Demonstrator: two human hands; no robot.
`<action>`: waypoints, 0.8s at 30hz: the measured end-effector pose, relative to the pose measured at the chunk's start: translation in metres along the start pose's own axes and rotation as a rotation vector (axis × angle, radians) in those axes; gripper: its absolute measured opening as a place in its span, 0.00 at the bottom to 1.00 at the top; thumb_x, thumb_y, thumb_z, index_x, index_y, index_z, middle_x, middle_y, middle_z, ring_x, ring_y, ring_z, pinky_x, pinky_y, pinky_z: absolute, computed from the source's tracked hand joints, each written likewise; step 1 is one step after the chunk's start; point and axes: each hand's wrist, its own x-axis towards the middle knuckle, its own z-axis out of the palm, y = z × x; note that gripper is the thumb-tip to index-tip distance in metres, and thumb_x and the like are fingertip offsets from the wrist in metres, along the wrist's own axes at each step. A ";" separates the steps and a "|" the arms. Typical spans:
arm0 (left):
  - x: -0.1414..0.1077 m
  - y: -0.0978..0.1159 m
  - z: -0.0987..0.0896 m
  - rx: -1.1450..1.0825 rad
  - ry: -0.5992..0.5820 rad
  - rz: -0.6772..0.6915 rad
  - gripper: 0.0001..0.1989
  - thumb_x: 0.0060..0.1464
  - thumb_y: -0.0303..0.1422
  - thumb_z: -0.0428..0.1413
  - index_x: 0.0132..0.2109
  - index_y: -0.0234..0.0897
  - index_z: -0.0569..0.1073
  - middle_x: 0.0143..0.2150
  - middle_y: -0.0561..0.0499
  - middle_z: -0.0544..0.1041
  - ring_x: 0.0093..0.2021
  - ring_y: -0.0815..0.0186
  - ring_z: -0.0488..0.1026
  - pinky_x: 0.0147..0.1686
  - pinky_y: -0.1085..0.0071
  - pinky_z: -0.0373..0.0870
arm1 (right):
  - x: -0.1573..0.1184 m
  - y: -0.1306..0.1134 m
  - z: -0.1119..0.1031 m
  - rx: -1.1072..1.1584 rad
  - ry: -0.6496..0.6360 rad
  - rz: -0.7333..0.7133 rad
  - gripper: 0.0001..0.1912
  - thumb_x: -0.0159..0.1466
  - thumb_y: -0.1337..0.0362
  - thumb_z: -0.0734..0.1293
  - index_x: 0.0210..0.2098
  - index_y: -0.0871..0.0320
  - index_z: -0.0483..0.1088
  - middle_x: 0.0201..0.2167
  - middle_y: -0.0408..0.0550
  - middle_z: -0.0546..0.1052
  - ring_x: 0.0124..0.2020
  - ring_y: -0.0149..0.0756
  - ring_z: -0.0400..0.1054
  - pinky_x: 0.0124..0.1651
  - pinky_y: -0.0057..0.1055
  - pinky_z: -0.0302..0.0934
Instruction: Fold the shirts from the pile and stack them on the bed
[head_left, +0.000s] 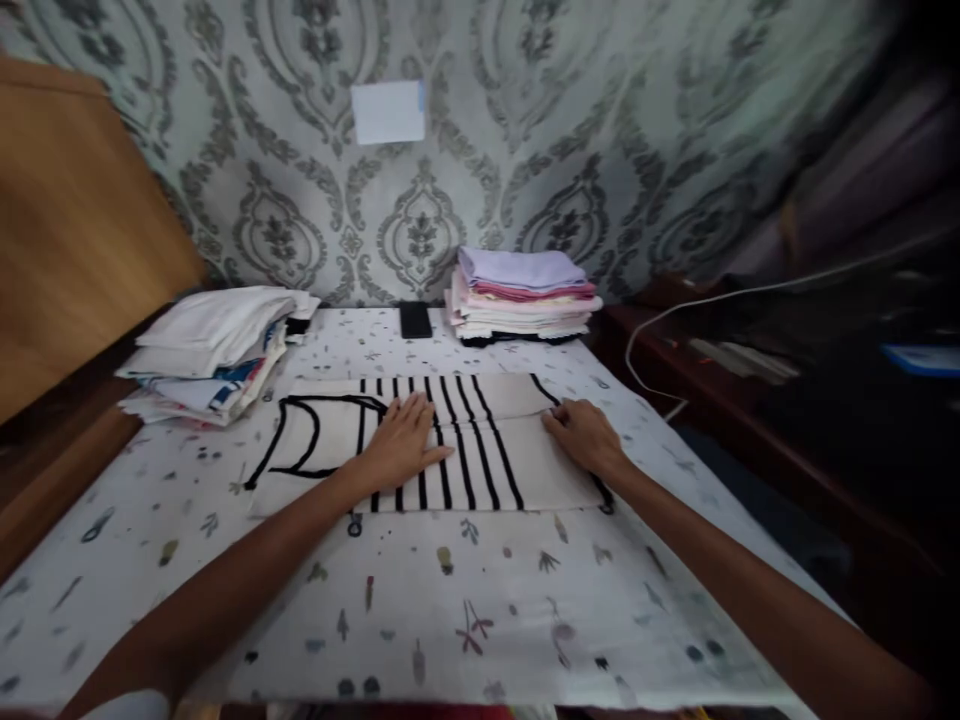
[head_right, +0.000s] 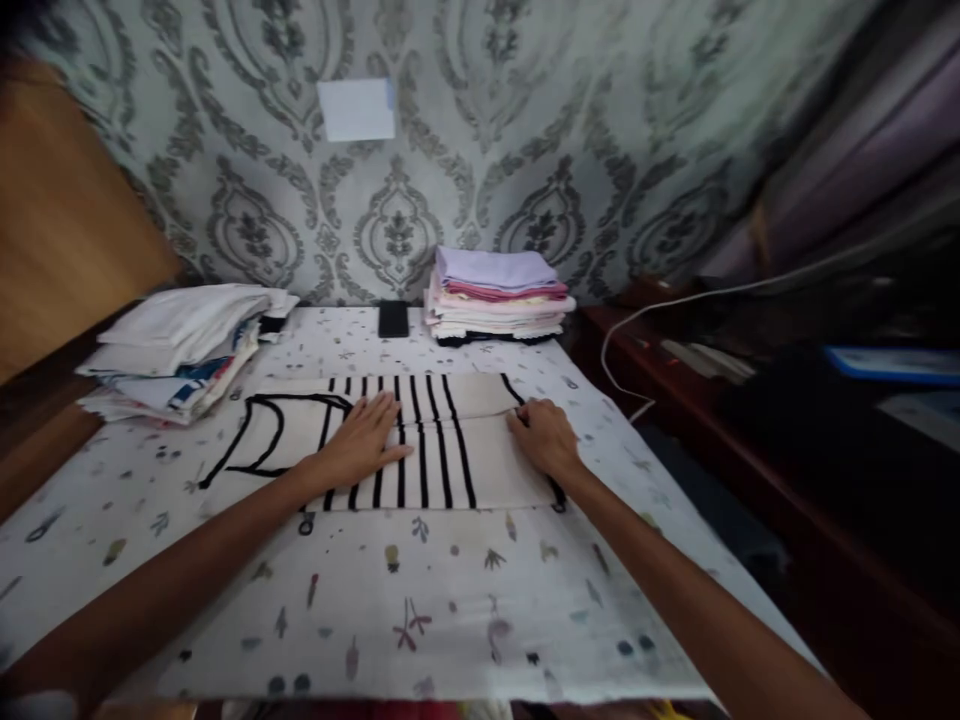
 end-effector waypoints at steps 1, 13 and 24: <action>-0.001 0.001 -0.001 -0.025 0.002 -0.004 0.38 0.65 0.54 0.42 0.70 0.28 0.55 0.74 0.32 0.49 0.75 0.50 0.40 0.71 0.51 0.36 | 0.002 0.002 0.003 0.002 0.002 -0.012 0.11 0.64 0.57 0.62 0.35 0.57 0.73 0.40 0.55 0.76 0.44 0.47 0.70 0.46 0.40 0.64; -0.043 -0.122 -0.070 0.019 0.309 -0.388 0.28 0.62 0.42 0.48 0.62 0.28 0.65 0.63 0.33 0.69 0.65 0.49 0.63 0.65 0.53 0.57 | -0.031 -0.072 -0.002 0.201 0.139 -0.356 0.24 0.68 0.58 0.56 0.59 0.61 0.66 0.65 0.60 0.64 0.66 0.51 0.57 0.65 0.48 0.55; 0.008 -0.025 -0.053 -0.307 0.180 -0.031 0.23 0.64 0.42 0.47 0.59 0.35 0.67 0.61 0.38 0.69 0.58 0.52 0.69 0.56 0.57 0.69 | -0.010 -0.032 -0.013 -0.025 -0.031 0.182 0.29 0.67 0.49 0.60 0.55 0.68 0.70 0.55 0.68 0.70 0.58 0.59 0.63 0.56 0.49 0.60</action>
